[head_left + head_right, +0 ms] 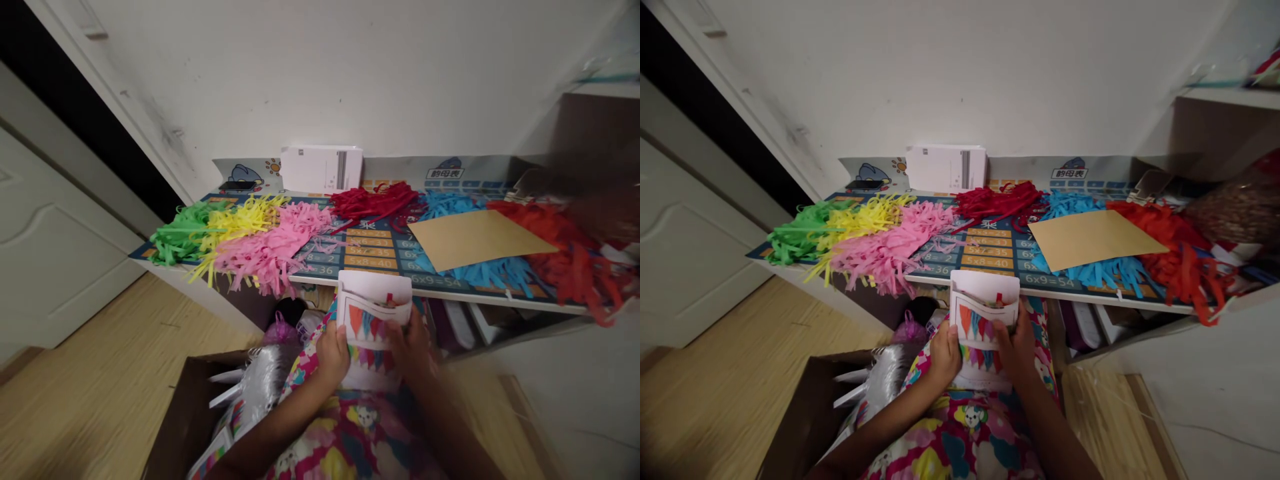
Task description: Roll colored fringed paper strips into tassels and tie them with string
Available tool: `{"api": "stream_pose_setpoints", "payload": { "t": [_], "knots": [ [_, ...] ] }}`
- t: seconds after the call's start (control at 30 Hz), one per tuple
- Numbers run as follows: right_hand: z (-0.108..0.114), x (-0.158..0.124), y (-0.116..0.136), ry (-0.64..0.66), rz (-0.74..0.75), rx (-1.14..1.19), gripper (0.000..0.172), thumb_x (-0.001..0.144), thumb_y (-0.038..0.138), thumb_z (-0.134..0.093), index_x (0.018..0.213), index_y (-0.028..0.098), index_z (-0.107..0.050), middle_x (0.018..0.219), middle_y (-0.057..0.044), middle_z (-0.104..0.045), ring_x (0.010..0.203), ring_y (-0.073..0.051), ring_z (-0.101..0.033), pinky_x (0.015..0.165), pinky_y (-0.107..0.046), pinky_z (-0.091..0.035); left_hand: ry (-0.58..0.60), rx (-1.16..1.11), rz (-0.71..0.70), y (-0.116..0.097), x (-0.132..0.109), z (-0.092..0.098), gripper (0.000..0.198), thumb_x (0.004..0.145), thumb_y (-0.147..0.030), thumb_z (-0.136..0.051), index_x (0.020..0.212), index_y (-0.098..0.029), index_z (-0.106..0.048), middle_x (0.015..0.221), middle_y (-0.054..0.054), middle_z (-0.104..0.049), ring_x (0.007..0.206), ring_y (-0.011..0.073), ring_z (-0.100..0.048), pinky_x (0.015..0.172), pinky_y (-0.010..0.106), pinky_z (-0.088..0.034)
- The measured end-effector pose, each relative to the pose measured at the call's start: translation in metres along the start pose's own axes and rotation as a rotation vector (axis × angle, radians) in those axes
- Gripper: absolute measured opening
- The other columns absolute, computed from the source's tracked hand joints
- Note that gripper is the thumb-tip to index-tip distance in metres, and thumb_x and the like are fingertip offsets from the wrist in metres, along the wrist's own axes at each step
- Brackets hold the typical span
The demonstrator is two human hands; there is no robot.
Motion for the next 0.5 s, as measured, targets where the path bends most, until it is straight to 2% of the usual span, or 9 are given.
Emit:
{"api": "stream_pose_setpoints", "payload": {
  "t": [0.1,0.27,0.37,0.43,0.5],
  "knots": [
    [0.002,-0.002,0.002,-0.026,-0.054,-0.022,0.043,0.088,0.058,-0.046,0.097,0.019,-0.062,0.088,-0.011,-0.070,0.077,-0.026,-0.063,0.067,-0.036,-0.047,0.013,-0.035,-0.010,0.002,-0.003,0.001,0.048,0.093,-0.066,-0.036,0.076,-0.024,-0.052,0.068,0.005,-0.057,0.064,0.0224,-0.052,0.065,0.035,-0.039],
    [0.007,0.001,0.003,-0.031,-0.057,-0.045,0.043,0.092,0.058,-0.039,0.091,0.021,-0.062,0.084,-0.010,-0.069,0.077,-0.026,-0.063,0.067,-0.036,-0.048,0.070,-0.120,-0.037,-0.002,-0.006,0.009,0.058,0.090,-0.074,-0.034,0.080,-0.022,-0.056,0.075,0.006,-0.064,0.071,0.0224,-0.057,0.070,0.035,-0.045],
    [0.006,-0.002,0.003,-0.037,-0.040,-0.061,0.041,0.093,0.055,-0.038,0.091,0.022,-0.062,0.083,-0.010,-0.069,0.076,-0.026,-0.063,0.068,-0.036,-0.048,0.087,-0.160,-0.039,-0.013,0.009,0.019,0.060,0.088,-0.075,-0.037,0.094,-0.019,-0.059,0.083,0.007,-0.067,0.077,0.0225,-0.060,0.073,0.034,-0.046],
    [0.003,-0.005,0.004,-0.030,-0.035,-0.050,0.040,0.092,0.055,-0.041,0.092,0.021,-0.063,0.084,-0.010,-0.069,0.078,-0.026,-0.063,0.069,-0.037,-0.049,0.143,-0.223,-0.043,-0.026,0.023,0.024,0.063,0.083,-0.076,-0.047,0.105,-0.018,-0.059,0.092,0.008,-0.069,0.084,0.0233,-0.062,0.079,0.033,-0.047],
    [0.003,-0.005,0.006,-0.001,-0.059,0.039,0.038,0.091,0.055,-0.046,0.093,0.020,-0.063,0.086,-0.009,-0.070,0.079,-0.025,-0.063,0.069,-0.036,-0.050,0.208,-0.273,-0.052,-0.040,0.034,0.028,0.064,0.080,-0.075,-0.054,0.106,-0.017,-0.060,0.100,0.010,-0.070,0.091,0.0249,-0.063,0.085,0.034,-0.047]
  ]
}}
Point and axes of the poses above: each hand's wrist, its own x-axis towards the middle knuckle, its own z-axis out of the back of the hand, y = z × x, the point moved 3 cm from there along x, towards the middle knuckle
